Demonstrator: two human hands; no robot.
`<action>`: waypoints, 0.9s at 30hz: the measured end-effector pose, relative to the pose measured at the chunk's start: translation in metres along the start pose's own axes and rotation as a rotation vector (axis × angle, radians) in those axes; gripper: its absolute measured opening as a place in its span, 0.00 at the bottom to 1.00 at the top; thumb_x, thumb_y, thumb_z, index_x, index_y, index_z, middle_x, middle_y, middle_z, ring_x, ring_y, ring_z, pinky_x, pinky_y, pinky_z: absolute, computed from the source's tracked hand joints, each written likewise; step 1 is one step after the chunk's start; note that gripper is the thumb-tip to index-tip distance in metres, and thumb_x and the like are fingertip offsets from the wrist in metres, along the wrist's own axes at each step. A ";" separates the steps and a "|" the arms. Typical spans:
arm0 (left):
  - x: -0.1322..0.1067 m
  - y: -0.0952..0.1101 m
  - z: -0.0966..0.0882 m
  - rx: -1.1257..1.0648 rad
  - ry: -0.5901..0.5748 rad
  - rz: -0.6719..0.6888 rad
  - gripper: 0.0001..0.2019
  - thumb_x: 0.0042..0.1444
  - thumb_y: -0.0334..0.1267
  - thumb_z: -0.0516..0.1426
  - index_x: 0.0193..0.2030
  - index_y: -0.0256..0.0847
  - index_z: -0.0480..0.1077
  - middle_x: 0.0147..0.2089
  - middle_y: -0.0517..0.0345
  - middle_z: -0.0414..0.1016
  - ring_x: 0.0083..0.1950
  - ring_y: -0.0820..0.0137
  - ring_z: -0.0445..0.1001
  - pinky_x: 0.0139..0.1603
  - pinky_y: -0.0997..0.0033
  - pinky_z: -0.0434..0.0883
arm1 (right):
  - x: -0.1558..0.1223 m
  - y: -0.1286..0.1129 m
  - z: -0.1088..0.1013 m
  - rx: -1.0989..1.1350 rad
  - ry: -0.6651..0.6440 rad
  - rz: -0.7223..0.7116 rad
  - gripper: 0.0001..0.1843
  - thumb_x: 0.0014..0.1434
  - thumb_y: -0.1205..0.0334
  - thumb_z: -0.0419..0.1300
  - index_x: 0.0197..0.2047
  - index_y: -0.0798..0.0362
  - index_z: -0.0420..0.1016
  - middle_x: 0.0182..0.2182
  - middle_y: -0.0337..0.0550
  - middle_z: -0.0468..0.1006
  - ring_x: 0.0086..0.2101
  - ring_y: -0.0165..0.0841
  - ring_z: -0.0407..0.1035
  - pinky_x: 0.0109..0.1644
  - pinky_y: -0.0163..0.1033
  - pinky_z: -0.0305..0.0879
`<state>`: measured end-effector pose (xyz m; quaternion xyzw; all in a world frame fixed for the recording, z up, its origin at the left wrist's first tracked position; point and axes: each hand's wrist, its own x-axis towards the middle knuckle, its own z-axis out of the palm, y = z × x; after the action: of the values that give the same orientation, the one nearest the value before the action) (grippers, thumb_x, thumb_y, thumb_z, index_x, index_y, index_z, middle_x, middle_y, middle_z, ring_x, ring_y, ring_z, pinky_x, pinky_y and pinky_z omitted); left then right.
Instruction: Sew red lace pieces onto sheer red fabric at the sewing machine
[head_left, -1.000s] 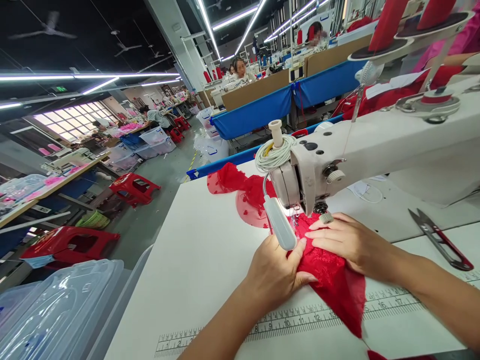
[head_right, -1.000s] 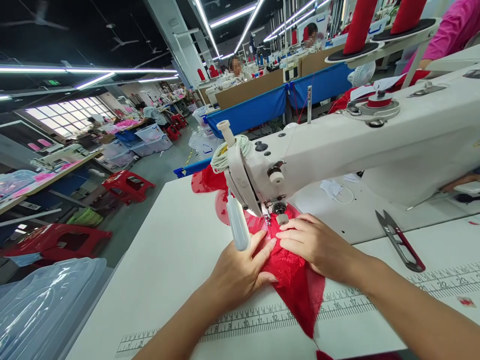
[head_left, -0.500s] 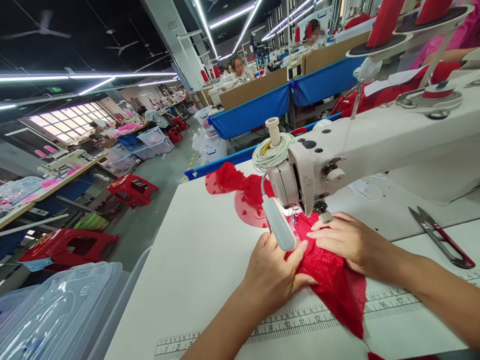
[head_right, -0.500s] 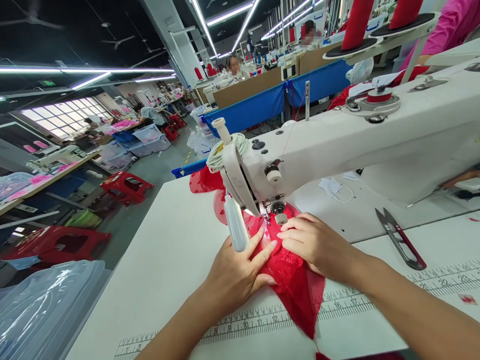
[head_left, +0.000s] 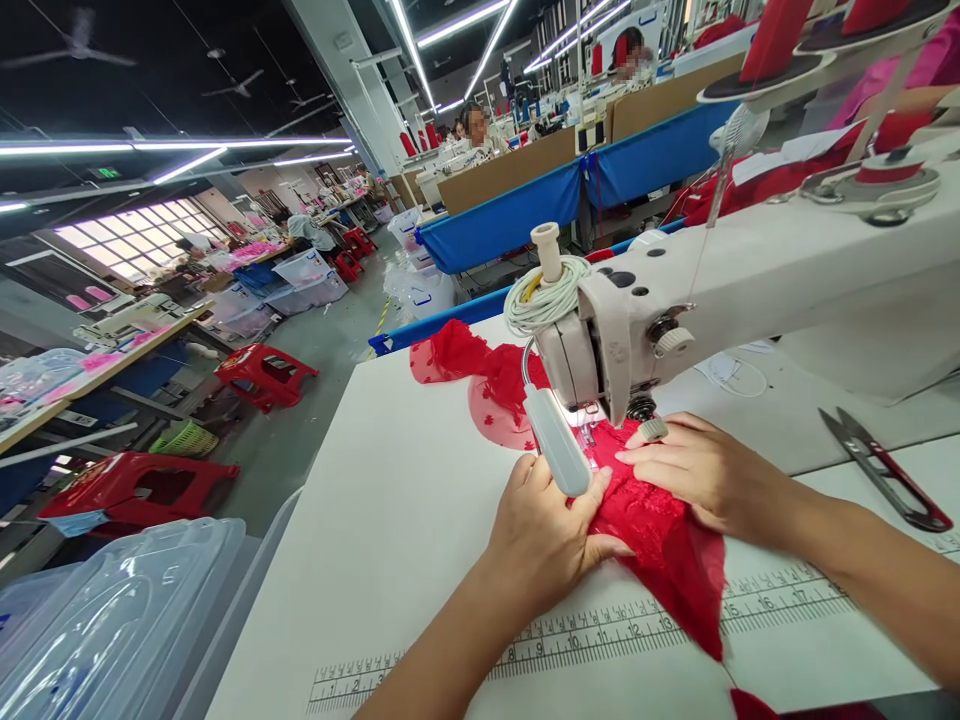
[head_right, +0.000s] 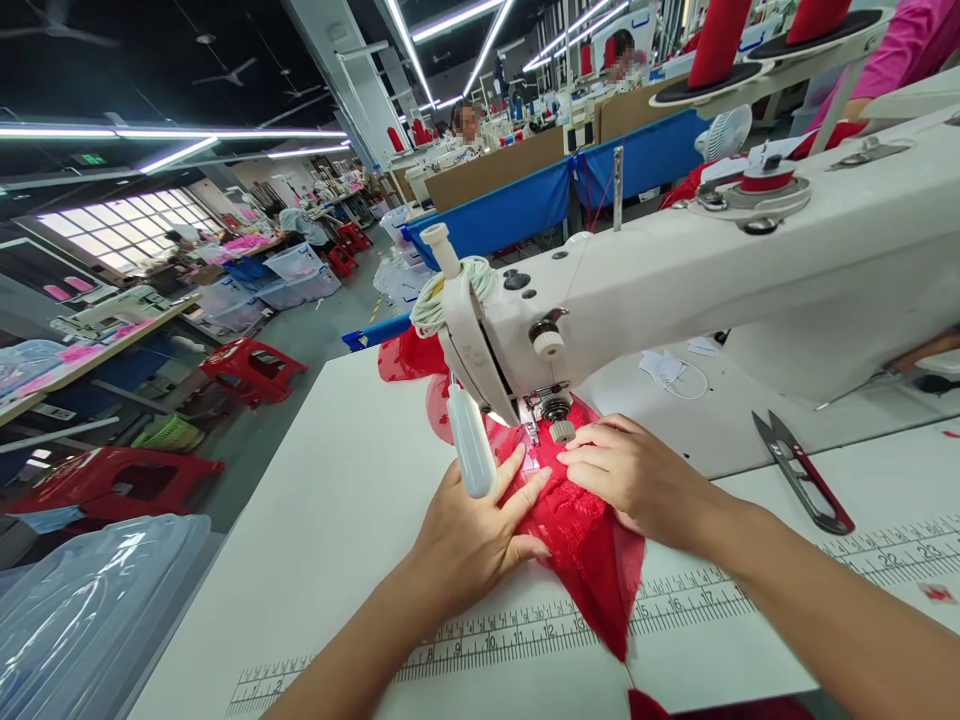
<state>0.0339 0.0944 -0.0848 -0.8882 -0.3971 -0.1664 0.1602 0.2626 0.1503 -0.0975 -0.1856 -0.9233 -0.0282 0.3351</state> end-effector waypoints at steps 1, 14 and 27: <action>0.001 -0.001 0.000 0.006 -0.002 -0.001 0.34 0.64 0.62 0.39 0.56 0.39 0.72 0.44 0.44 0.77 0.43 0.57 0.72 0.42 0.57 0.67 | -0.001 0.001 0.002 0.006 0.004 0.009 0.23 0.53 0.83 0.44 0.39 0.55 0.76 0.39 0.45 0.80 0.41 0.37 0.69 0.44 0.46 0.64; 0.006 -0.011 -0.001 -0.040 0.039 0.034 0.38 0.63 0.63 0.33 0.54 0.36 0.72 0.50 0.43 0.74 0.50 0.56 0.70 0.58 0.46 0.63 | 0.000 0.000 0.000 -0.010 -0.045 0.055 0.32 0.48 0.87 0.42 0.50 0.55 0.72 0.45 0.45 0.78 0.46 0.38 0.65 0.47 0.46 0.61; 0.008 -0.007 0.004 -0.159 -0.027 0.039 0.28 0.68 0.52 0.40 0.54 0.30 0.69 0.35 0.48 0.71 0.36 0.61 0.70 0.33 0.60 0.74 | 0.002 -0.001 0.001 0.000 -0.095 0.045 0.17 0.49 0.85 0.45 0.29 0.55 0.65 0.28 0.40 0.70 0.32 0.35 0.53 0.36 0.41 0.50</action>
<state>0.0343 0.1055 -0.0836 -0.9078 -0.3675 -0.1821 0.0871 0.2601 0.1505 -0.0966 -0.2073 -0.9338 -0.0120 0.2914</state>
